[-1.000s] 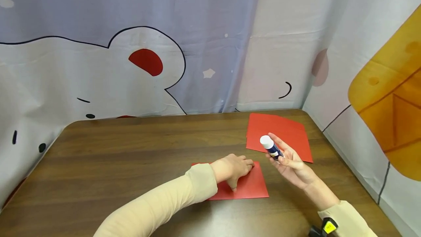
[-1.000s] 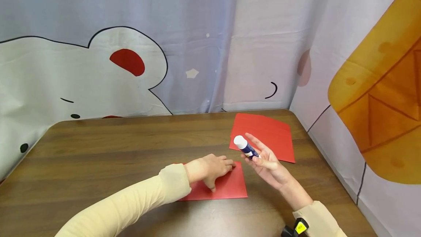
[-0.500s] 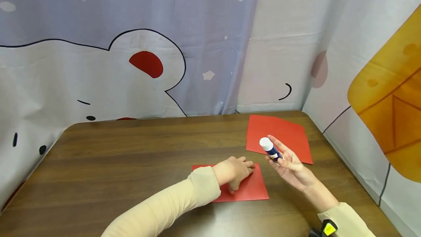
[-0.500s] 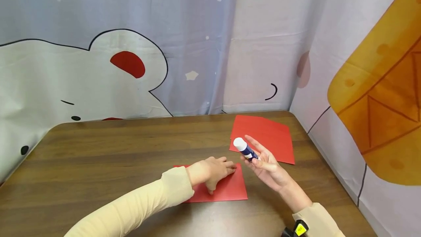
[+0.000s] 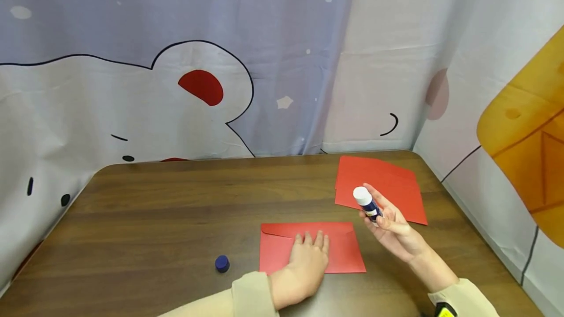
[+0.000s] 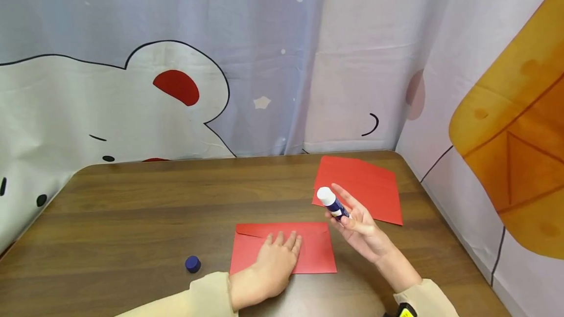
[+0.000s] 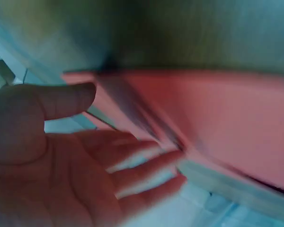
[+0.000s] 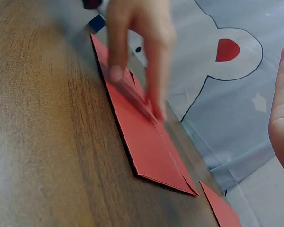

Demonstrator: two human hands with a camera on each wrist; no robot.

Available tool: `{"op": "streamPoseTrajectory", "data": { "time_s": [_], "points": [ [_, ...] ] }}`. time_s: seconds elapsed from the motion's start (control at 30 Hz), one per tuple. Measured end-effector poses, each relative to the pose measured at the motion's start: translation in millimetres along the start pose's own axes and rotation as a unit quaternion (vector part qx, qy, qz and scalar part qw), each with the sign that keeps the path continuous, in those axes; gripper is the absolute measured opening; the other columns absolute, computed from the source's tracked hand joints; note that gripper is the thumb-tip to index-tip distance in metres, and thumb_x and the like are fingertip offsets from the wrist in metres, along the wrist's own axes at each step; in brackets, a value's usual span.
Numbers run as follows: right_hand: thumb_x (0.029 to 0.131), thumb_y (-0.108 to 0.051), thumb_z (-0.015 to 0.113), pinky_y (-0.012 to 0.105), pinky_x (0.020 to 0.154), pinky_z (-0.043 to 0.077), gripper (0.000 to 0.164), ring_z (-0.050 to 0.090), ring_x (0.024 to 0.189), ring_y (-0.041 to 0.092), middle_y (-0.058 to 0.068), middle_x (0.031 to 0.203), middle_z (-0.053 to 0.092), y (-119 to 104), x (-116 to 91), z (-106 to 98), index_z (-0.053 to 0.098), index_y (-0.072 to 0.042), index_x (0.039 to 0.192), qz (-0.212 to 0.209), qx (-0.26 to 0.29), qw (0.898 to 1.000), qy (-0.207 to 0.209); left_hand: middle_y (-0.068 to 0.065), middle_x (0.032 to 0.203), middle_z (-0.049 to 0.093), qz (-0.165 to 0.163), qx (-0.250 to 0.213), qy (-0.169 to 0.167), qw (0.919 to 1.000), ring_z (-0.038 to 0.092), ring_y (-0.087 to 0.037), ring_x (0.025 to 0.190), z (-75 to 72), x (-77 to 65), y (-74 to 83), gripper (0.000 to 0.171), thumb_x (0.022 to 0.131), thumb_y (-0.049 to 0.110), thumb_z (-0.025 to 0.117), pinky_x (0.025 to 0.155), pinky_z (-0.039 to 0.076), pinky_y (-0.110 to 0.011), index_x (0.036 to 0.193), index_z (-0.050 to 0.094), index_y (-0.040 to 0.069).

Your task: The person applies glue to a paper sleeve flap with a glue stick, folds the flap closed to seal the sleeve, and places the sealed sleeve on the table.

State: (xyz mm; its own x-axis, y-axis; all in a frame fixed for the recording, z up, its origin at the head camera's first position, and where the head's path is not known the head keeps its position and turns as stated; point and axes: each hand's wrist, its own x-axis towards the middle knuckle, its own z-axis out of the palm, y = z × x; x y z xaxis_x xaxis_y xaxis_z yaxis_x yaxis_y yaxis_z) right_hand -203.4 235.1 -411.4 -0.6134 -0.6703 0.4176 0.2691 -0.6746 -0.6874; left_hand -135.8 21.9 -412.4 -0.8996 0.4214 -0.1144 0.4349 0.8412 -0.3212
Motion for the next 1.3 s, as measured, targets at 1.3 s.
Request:
{"op": "streamPoseTrajectory", "data": {
  "time_s": [1.3],
  "points": [
    [0.097,0.005,0.040,0.022,0.101,0.045,0.060,0.058,0.116,0.019,0.005,0.136,0.047,2.8,2.4,-2.0,0.023,-0.013,0.152,-0.003,0.017,1.000,-0.014,-0.013,0.146,0.047,-0.120,-0.215,-0.008,0.9693,0.043,-0.032,0.136,35.0,-32.6,-60.5,0.094,0.073,0.065,0.068,0.116,0.028,-0.042,0.138,0.048,0.001]
  ]
}}
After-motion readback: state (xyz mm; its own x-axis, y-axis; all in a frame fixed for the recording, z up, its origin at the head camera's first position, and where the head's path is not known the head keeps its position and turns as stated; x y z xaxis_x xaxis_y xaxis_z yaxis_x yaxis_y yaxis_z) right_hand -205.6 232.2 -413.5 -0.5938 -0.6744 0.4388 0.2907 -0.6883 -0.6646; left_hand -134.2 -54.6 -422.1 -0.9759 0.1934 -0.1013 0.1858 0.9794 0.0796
